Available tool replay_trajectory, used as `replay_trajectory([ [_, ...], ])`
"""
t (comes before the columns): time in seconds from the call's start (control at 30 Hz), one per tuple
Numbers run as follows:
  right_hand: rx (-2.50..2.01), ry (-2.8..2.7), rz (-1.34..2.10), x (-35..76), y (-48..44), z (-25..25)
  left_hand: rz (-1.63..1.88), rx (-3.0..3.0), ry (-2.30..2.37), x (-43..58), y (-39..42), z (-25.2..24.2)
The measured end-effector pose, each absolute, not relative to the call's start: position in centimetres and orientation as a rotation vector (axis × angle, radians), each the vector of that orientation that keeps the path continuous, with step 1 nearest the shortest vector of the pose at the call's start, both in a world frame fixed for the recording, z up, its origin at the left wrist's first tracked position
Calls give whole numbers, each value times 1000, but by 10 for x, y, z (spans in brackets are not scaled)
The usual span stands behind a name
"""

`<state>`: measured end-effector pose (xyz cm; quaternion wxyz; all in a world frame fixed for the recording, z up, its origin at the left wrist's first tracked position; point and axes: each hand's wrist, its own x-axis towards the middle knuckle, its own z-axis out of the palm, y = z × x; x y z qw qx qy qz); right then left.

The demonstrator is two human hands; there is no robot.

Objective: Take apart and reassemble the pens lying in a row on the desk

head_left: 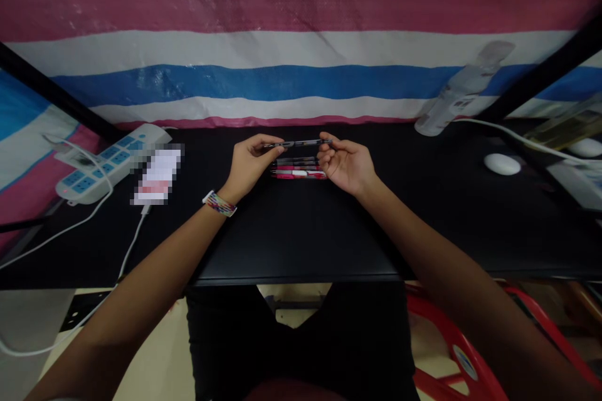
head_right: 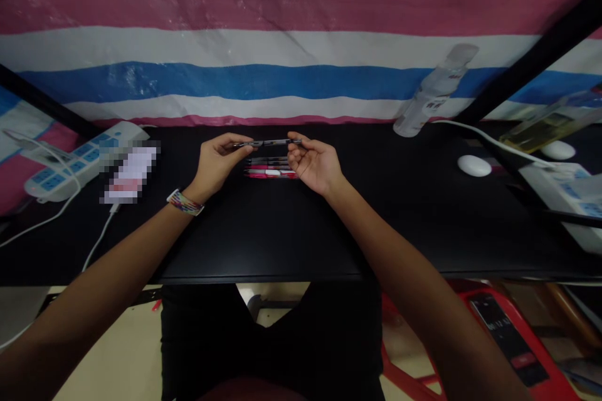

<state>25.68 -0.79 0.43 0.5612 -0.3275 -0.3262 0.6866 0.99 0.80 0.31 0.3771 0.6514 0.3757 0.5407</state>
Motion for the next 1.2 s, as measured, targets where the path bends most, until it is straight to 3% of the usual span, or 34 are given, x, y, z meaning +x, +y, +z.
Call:
replay_trajectory([
  [1.2,-789,-831,1503,255,-14,9,1409,1584,951,13,8,1],
])
